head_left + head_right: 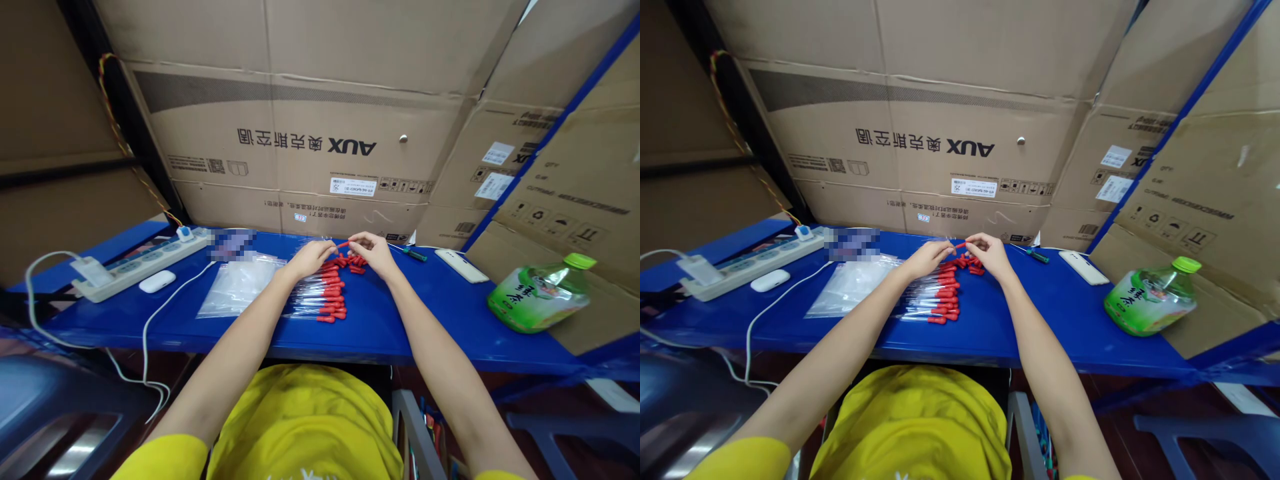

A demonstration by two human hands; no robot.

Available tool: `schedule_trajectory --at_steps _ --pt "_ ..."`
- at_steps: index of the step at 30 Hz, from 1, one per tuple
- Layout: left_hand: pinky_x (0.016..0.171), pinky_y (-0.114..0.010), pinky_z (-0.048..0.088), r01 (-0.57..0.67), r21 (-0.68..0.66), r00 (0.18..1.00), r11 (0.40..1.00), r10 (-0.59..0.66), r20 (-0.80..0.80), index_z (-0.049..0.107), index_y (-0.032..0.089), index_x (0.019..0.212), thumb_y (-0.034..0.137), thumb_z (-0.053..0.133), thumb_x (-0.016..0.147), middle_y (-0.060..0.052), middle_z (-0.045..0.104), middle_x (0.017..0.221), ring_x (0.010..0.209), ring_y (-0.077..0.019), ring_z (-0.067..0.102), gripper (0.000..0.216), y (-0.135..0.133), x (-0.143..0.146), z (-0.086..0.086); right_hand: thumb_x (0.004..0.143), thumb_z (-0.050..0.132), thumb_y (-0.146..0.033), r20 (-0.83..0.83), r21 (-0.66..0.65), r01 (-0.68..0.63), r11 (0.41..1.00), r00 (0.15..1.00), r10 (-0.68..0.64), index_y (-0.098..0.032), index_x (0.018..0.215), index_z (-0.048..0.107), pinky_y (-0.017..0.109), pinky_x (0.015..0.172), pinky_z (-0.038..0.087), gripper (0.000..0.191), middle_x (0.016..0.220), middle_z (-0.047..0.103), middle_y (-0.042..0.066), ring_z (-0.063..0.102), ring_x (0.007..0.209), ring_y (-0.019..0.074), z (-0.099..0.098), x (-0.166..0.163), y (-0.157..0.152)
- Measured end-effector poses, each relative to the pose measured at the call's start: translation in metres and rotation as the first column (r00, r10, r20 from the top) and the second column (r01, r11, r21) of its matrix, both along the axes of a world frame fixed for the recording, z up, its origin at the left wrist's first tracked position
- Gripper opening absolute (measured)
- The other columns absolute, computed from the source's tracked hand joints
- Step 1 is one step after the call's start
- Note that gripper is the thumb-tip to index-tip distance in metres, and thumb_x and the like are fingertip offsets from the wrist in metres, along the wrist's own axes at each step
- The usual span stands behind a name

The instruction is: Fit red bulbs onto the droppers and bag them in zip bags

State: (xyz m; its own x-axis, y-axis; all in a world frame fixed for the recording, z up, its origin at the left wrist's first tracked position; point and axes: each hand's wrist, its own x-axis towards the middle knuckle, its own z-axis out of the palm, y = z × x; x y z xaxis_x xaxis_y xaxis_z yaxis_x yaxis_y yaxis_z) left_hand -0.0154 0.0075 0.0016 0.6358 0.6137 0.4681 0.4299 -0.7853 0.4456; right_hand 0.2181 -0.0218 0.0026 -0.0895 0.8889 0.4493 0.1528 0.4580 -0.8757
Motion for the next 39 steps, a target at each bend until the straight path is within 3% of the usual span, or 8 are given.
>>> schedule_trajectory --at_steps 9,18,39 --pt "0.088 -0.031 0.049 0.026 0.083 0.999 0.996 -0.028 0.021 0.073 0.018 0.105 0.036 0.045 0.11 -0.009 0.079 0.106 0.097 -0.023 0.071 0.034 -0.0007 -0.0013 0.0019 0.07 0.09 -0.063 0.01 -0.038 -0.007 0.999 1.0 0.007 -0.019 0.095 0.081 0.04 0.074 0.066 0.052 0.08 0.082 0.009 0.08 0.075 0.0286 -0.0005 -0.0003 -0.0006" --pt "0.087 -0.03 0.05 0.021 0.092 0.999 0.996 -0.023 0.021 0.074 0.018 0.106 0.037 0.046 0.11 -0.009 0.08 0.106 0.097 -0.0229 0.072 0.035 -0.0034 -0.0015 0.0061 0.067 0.094 -0.06 -0.074 -0.032 -0.018 0.999 0.997 0.016 -0.019 0.092 0.083 0.041 0.075 0.068 0.049 0.079 0.082 0.008 0.081 0.073 0.028 0.0015 -0.0049 -0.0035" --pt "0.085 -0.03 0.049 0.048 0.06 0.997 0.997 -0.051 0.051 0.074 0.017 0.102 0.039 0.046 0.109 -0.008 0.08 0.1 0.09 -0.0214 0.071 0.036 -0.0057 0.0025 0.0068 0.066 0.091 -0.065 -0.027 -0.031 -0.012 0.999 1.0 0.011 -0.019 0.09 0.084 0.042 0.074 0.068 0.052 0.076 0.081 0.008 0.079 0.07 0.0279 -0.001 -0.0067 -0.0034"
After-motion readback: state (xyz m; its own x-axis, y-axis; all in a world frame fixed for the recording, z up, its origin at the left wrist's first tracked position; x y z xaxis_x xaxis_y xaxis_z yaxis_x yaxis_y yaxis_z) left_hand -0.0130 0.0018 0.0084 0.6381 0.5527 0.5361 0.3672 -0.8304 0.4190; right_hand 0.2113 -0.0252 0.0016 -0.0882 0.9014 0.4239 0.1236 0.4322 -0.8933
